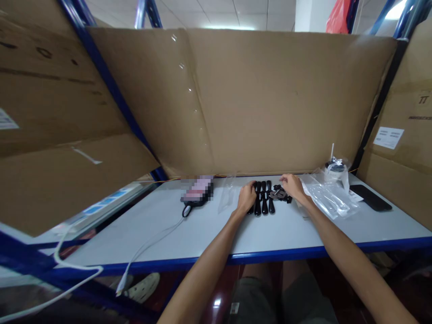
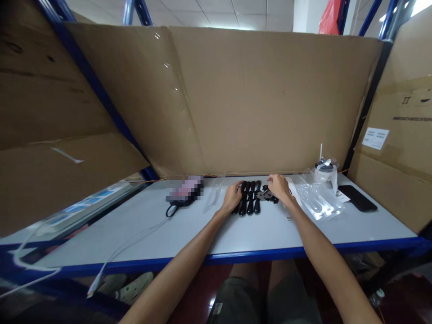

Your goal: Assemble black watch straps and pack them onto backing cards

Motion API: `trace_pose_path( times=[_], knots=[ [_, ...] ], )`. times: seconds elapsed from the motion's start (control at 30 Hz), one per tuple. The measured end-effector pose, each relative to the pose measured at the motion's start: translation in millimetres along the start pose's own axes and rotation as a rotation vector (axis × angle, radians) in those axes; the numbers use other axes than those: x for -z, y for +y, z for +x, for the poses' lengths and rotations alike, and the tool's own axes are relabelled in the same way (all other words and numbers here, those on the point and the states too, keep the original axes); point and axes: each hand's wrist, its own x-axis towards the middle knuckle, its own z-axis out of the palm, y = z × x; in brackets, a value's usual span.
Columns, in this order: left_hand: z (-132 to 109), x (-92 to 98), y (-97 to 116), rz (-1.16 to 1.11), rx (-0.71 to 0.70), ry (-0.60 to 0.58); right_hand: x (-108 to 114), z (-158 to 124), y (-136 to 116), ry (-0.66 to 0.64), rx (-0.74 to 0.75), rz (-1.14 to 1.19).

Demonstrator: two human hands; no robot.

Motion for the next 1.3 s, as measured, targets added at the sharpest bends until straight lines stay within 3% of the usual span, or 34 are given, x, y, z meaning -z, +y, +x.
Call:
trace_pose_path(
  times=[0.13, 0.27, 0.43, 0.8, 1.3],
  knots=[
    [-3, 2.1, 4, 0.033, -0.019, -0.023, 0, -1, 1, -0.065, 0.021, -0.046],
    [-3, 2.4, 6, 0.048, -0.030, -0.010, -6, -7, -4, -0.243, 0.238, -0.032],
    [-4, 2.4, 7, 0.046, -0.046, 0.000, -13, -16, -14, -0.307, 0.393, -0.100],
    [-3, 1.7, 4, 0.112, -0.044, 0.032, -6, -21, -18, -0.314, 0.358, -0.198],
    [-1, 3.8, 0, 0.125, -0.056, 0.036, -1, -20, -18, -0.305, 0.367, -0.099]
  ],
)
